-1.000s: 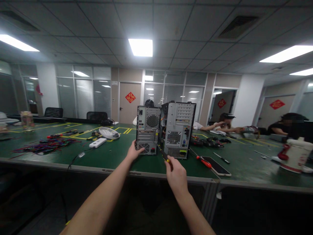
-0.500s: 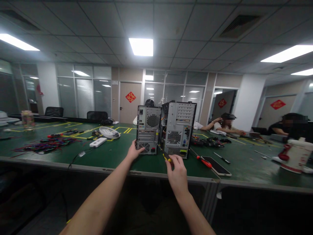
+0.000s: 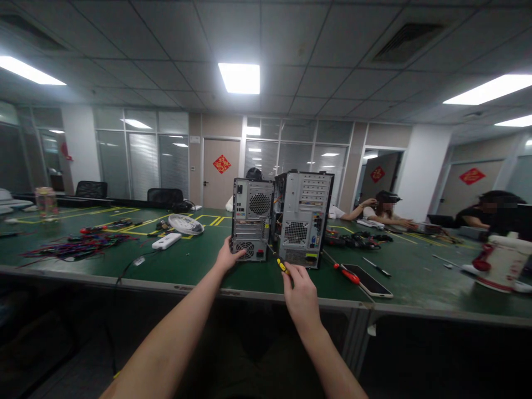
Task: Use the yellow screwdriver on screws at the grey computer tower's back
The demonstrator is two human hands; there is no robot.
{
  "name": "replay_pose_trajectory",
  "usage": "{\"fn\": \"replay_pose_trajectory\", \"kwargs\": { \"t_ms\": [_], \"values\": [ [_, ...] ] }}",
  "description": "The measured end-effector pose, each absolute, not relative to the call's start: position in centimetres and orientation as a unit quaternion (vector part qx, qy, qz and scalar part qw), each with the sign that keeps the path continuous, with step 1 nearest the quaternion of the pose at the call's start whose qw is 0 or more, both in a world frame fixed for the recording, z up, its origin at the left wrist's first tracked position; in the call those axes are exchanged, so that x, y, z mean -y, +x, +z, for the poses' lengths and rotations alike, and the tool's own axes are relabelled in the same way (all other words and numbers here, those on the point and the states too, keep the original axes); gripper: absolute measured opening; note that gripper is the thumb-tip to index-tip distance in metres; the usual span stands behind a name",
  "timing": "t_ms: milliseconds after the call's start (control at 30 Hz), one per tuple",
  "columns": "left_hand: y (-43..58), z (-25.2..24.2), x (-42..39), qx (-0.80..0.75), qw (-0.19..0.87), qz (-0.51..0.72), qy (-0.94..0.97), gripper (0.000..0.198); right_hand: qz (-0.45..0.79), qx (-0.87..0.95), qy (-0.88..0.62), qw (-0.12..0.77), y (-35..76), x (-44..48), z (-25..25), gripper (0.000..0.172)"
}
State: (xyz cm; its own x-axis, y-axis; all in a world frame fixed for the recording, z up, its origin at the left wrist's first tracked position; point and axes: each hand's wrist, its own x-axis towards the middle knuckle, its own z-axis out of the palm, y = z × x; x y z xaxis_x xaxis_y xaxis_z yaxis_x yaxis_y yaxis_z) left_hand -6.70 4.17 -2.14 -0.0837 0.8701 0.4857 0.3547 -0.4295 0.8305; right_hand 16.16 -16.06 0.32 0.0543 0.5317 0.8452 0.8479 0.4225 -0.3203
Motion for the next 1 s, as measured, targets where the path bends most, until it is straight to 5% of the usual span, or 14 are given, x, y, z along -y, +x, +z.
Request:
{"fn": "replay_pose_trajectory", "kwargs": {
  "t_ms": [267, 633, 1000],
  "values": [
    [-6.72, -2.15, -4.14, -0.485, 0.233, 0.554, 0.636, 0.089, -0.139, 0.664, -0.514, 0.525, 16.27, 15.87, 0.09, 0.042],
    [-6.74, -2.17, -4.21, -0.483, 0.230, 0.555, 0.636, 0.089, -0.150, 0.665, -0.499, 0.536, 15.94, 16.09, 0.50, 0.027],
    [-6.73, -2.04, -4.03, -0.479, 0.231, 0.559, 0.636, 0.089, -0.155, 0.676, -0.487, 0.531, 16.29, 15.95, 0.35, 0.032]
  ]
}}
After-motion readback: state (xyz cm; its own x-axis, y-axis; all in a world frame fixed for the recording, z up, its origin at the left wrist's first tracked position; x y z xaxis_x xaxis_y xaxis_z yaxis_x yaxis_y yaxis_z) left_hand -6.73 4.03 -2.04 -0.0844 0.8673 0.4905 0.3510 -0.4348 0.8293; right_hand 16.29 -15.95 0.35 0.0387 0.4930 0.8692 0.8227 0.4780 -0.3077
